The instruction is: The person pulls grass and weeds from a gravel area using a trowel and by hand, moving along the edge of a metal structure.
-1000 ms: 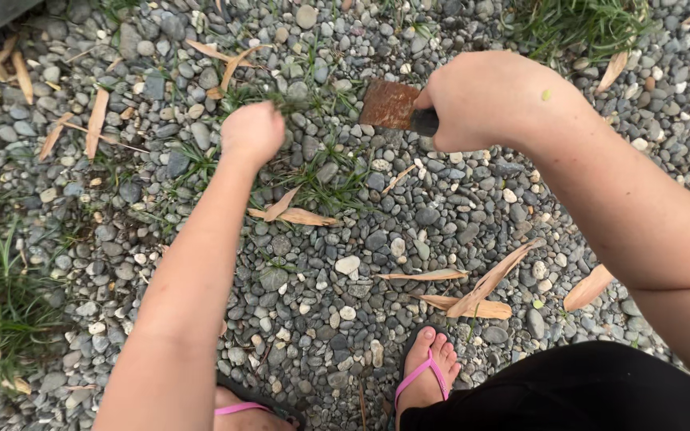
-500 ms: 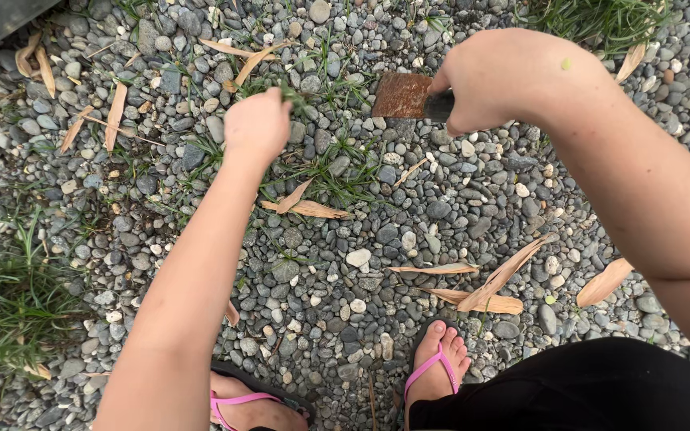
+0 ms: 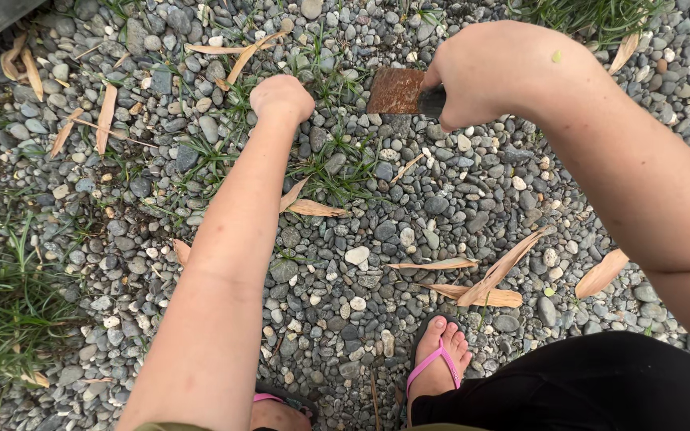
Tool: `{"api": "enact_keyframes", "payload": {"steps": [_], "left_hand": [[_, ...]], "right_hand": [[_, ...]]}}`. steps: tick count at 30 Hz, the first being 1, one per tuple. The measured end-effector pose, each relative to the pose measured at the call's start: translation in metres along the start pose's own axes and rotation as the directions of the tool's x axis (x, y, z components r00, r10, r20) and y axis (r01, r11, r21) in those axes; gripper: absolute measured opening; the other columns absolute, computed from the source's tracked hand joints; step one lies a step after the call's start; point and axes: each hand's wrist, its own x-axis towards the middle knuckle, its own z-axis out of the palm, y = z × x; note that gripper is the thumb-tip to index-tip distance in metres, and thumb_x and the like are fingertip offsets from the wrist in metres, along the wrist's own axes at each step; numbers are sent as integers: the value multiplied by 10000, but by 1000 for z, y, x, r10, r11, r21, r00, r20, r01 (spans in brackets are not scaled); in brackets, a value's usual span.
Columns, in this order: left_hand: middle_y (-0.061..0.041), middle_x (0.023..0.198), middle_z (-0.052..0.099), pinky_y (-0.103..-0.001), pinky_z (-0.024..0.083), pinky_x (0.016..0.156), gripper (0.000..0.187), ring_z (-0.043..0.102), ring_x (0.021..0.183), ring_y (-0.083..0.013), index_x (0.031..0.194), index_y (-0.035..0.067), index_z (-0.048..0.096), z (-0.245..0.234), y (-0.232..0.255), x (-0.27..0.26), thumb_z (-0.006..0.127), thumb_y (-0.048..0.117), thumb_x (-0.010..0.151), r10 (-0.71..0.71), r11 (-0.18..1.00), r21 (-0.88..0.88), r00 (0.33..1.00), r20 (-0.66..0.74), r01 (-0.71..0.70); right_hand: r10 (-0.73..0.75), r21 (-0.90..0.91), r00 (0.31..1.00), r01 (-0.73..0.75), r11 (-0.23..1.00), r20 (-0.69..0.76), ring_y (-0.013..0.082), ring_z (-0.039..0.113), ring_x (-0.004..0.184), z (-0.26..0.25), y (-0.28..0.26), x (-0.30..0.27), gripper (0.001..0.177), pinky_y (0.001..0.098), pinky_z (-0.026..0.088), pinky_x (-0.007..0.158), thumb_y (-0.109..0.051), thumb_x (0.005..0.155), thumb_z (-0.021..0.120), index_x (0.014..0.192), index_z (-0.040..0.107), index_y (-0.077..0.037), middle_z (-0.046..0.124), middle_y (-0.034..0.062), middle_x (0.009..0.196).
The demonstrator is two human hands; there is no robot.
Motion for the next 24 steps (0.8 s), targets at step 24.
{"api": "enact_keyframes", "payload": {"steps": [24], "left_hand": [[-170, 910, 746, -474, 570, 749, 226, 726, 830, -360, 897, 60, 760, 37, -32, -15, 661, 263, 897, 370, 929, 157, 855, -362, -336]], "right_hand": [[-82, -50, 992, 77, 996, -92, 360, 739, 842, 10, 4, 5, 469, 466, 605, 791, -244, 707, 795, 1175, 783, -211, 774, 154, 901]]}}
